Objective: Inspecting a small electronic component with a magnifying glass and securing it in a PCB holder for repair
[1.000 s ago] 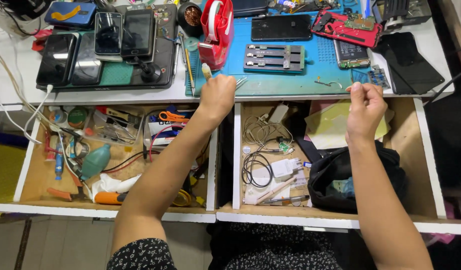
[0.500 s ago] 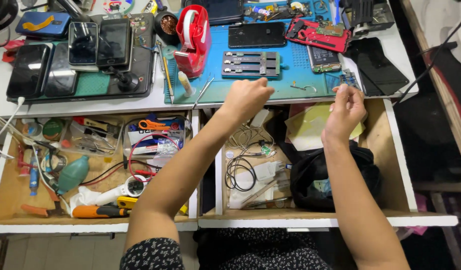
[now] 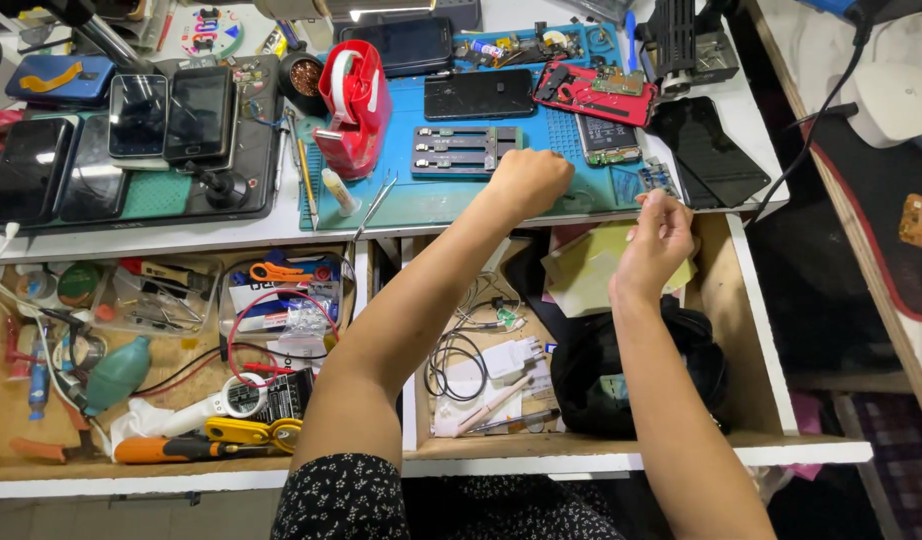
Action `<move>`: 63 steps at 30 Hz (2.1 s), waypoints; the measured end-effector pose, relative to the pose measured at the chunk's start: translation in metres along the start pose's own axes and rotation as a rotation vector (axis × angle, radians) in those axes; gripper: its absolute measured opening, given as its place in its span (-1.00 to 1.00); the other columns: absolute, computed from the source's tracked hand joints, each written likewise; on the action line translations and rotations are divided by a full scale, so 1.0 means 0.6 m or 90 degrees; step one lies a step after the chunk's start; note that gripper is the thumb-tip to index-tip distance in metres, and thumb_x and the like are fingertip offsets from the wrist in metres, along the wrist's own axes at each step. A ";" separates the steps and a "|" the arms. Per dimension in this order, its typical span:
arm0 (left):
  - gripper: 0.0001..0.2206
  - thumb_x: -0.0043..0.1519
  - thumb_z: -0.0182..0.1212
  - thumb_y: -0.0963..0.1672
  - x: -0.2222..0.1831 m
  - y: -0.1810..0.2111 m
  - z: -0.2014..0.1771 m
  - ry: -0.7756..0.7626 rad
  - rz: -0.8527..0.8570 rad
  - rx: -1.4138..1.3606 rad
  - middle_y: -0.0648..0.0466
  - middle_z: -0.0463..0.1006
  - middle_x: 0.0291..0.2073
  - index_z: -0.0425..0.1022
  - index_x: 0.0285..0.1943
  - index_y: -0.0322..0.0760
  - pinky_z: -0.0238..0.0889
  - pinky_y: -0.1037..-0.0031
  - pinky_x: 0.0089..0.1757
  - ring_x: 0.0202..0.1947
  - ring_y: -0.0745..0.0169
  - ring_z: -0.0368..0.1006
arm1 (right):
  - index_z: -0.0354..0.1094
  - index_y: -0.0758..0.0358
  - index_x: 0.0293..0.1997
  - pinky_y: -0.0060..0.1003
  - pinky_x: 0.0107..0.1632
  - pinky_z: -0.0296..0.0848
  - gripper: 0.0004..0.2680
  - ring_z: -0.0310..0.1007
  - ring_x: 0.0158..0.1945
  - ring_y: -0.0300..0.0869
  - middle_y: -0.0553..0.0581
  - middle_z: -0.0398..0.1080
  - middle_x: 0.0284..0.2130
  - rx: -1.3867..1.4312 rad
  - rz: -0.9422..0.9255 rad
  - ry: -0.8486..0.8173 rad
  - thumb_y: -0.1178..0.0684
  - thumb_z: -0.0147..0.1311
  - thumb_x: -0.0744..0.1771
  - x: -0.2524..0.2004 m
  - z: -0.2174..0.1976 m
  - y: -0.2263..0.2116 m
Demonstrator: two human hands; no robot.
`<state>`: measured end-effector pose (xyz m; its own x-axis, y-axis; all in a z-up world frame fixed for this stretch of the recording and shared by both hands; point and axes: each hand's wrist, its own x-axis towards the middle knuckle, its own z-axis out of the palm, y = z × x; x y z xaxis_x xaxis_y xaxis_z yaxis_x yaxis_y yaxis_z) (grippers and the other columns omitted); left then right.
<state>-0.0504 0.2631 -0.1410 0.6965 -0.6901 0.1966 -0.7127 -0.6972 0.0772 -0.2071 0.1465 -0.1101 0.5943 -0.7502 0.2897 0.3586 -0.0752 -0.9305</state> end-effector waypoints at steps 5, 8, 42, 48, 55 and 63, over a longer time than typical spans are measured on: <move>-0.92 0.16 0.27 -0.18 -0.006 0.017 -0.028 0.030 0.058 0.009 0.05 0.64 -0.28 0.62 -0.21 -0.18 0.51 -0.06 -0.36 -0.42 -0.24 0.64 | 0.39 0.20 -0.29 -0.57 -0.41 0.22 -0.84 0.13 -0.46 -0.44 -0.04 0.30 -0.30 0.012 -0.009 0.003 0.03 0.10 0.44 0.005 -0.001 0.009; -0.89 0.14 0.24 -0.21 0.011 0.038 -0.007 0.079 0.073 -0.010 0.07 0.64 -0.28 0.61 -0.21 -0.17 0.51 -0.05 -0.37 -0.43 -0.25 0.64 | 0.40 0.20 -0.29 -0.57 -0.42 0.21 -0.84 0.12 -0.50 -0.43 -0.04 0.30 -0.32 0.012 -0.017 -0.001 0.04 0.10 0.44 0.010 -0.008 0.020; -0.38 -0.25 0.51 -0.07 -0.074 -0.188 -0.174 -0.205 -0.097 0.019 -0.09 0.58 -0.12 0.28 0.00 -0.10 0.39 -0.06 -0.11 0.00 -0.27 0.44 | 0.47 0.25 -0.26 -0.44 -0.03 0.31 -0.85 0.22 -0.18 -0.38 0.01 0.24 -0.22 -0.100 -0.090 -0.095 0.05 0.13 0.44 -0.006 0.005 0.017; -0.33 -0.24 0.54 0.00 -0.116 -0.149 -0.214 -0.228 -0.086 -0.019 -0.08 0.60 -0.12 0.24 0.02 -0.10 0.37 -0.07 -0.09 0.02 -0.26 0.45 | 0.52 0.22 -0.23 -0.43 -0.01 0.26 -0.84 0.18 -0.18 -0.40 -0.01 0.23 -0.21 -0.121 -0.078 -0.138 0.00 0.15 0.44 -0.007 0.001 0.019; -0.31 -0.20 0.56 0.03 -0.144 -0.129 -0.209 -0.196 -0.097 -0.030 -0.02 0.59 -0.14 0.21 0.05 -0.05 0.30 0.00 -0.11 -0.01 -0.21 0.46 | 0.51 0.21 -0.21 -0.34 -0.06 0.17 -0.85 0.13 -0.16 -0.30 0.03 0.16 -0.19 -0.166 -0.073 -0.252 0.02 0.11 0.46 -0.029 0.005 -0.006; -0.60 0.12 0.51 -0.10 -0.187 -0.114 -0.216 0.132 -0.077 -0.224 0.02 0.61 -0.09 0.40 0.08 -0.05 0.42 0.07 -0.09 -0.03 -0.14 0.53 | 0.55 0.14 -0.23 -0.32 -0.02 0.24 -0.92 0.21 -0.14 -0.23 0.03 0.18 -0.17 -0.220 -0.151 -0.388 0.07 0.20 0.41 -0.041 0.011 -0.010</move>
<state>-0.0906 0.4134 -0.0417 0.7711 -0.5283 0.3554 -0.6367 -0.6375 0.4338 -0.2193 0.1698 -0.1102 0.8595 -0.1972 0.4716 0.3399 -0.4685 -0.8155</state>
